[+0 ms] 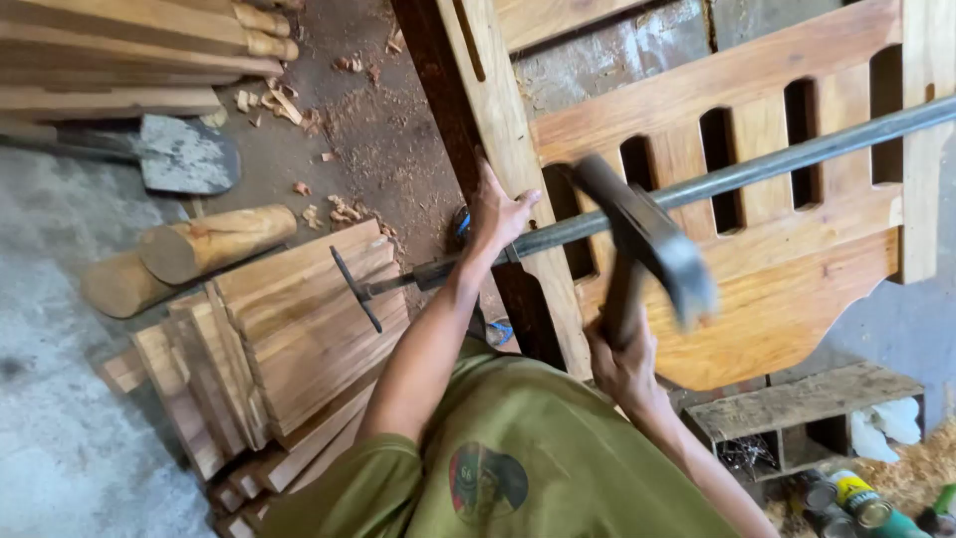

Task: The person hammers nails into a wooden chair backrest using a hammer. They repeatedly pick nails from a container and drive them into the wood. The person also uses a chisel to carve a small piece of wood and applies a reddish substance to it.

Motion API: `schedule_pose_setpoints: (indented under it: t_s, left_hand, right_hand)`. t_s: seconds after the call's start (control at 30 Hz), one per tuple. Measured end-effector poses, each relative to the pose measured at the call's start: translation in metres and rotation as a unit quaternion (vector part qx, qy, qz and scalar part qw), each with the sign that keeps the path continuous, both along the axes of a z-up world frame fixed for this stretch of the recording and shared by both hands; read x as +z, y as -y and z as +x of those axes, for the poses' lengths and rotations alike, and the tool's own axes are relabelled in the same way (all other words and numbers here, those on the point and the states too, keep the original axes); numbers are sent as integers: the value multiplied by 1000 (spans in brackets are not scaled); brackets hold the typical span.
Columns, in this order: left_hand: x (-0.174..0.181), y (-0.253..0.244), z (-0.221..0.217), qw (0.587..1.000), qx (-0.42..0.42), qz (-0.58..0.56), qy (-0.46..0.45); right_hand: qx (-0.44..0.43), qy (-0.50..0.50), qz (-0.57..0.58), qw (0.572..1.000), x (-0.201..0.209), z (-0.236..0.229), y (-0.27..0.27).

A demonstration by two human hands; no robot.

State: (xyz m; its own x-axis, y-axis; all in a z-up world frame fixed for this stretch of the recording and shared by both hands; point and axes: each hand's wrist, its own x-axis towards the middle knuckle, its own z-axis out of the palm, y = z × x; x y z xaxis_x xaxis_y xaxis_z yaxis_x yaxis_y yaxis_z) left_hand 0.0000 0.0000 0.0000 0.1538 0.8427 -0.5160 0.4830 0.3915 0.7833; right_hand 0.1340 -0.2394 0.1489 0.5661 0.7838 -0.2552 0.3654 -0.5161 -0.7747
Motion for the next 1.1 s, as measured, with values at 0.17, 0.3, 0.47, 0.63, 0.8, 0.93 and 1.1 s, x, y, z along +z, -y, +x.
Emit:
schedule_pose_setpoints:
  t_s: [0.17,0.3,0.47,0.63,0.8,0.93,1.1]
  left_hand:
    - [-4,-1,6,999,1,17,-37]
    - [19,2,8,997,2,9,-82]
    - [52,-5,8,999,16,-12,-47]
    - [76,-1,7,999,18,-21,-39]
    - [47,-5,4,999,2,-5,-41]
    - [72,-7,3,1000,13,-18,-20]
    - [87,-1,8,999,15,-26,-27]
  right_hand:
    - [48,33,-129,990,7,-17,-65]
    - [38,23,-149,988,10,-23,-60]
    - [16,61,-148,987,-13,-18,-46]
    - [103,84,-266,955,-13,-17,-76]
    - [11,107,19,994,-2,-22,-43]
    - [9,83,135,987,-14,-15,-53]
    - [147,102,-288,941,-4,-8,-83]
